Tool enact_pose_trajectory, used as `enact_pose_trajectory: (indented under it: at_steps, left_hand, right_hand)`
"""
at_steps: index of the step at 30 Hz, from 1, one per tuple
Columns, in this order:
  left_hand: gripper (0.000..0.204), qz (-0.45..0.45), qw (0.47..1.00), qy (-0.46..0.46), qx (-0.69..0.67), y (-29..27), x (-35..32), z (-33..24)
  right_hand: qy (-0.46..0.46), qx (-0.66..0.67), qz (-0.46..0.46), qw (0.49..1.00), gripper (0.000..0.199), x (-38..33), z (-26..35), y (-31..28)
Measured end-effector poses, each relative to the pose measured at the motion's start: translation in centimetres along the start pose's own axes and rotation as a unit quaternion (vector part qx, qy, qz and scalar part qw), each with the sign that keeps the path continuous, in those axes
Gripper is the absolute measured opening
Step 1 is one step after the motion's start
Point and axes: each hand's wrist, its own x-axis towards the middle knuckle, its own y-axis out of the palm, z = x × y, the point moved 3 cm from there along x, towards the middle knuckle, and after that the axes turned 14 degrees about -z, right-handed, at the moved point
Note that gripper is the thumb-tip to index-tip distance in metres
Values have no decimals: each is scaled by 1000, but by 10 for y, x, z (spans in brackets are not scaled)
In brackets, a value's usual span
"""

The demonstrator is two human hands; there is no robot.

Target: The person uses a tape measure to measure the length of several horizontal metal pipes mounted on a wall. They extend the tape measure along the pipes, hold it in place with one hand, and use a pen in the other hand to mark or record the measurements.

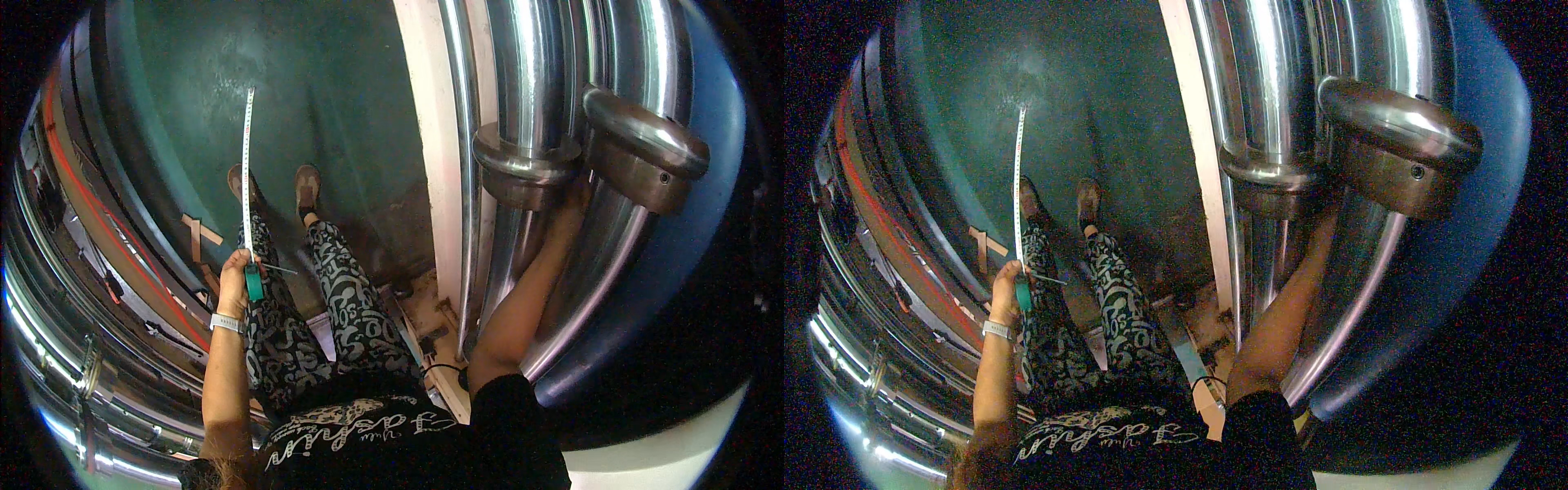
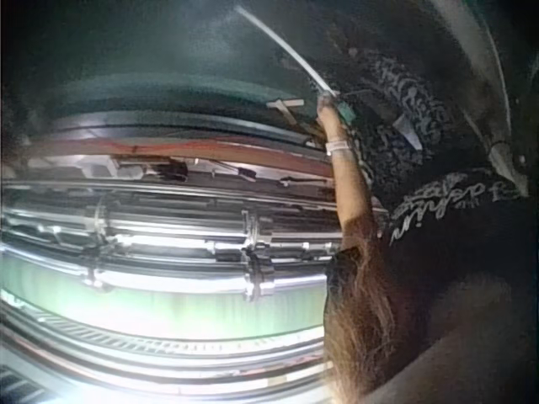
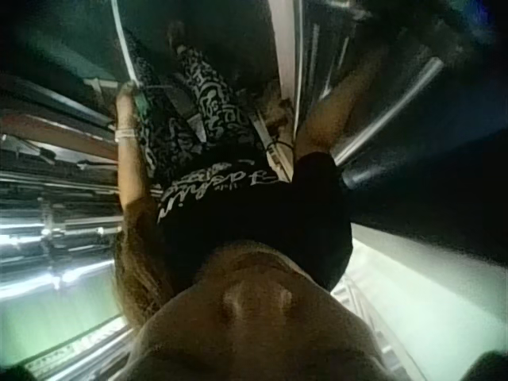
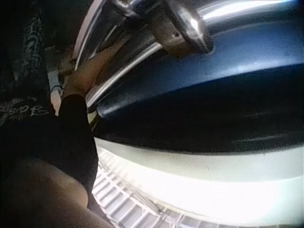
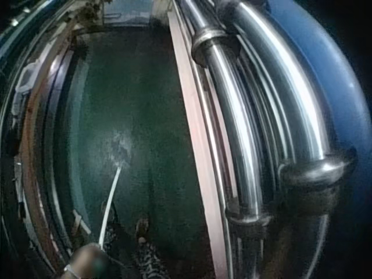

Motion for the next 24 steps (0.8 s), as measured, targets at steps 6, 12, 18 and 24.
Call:
enact_pose_trajectory:
  at_steps: [6, 12, 18, 24]
  left_hand:
    - [13, 3, 1000, 7, 5, 4, -3, -7]
    - [14, 12, 1000, 11, -3, 0, 2, -1]
    - [14, -11, 1000, 20, 6, 1, 2, -3]
    - [15, -3, 999, 31, 23, 5, 7, -3]
  right_hand:
    - [184, 276, 144, 932, 43, 36, -15, -25]
    - [6, -12, 6, 1000, 40, -14, 27, 19]
    - [11, -27, -12, 1000, 40, -13, 26, 14]
    - [8, -32, -11, 999, 40, -5, 22, 13]
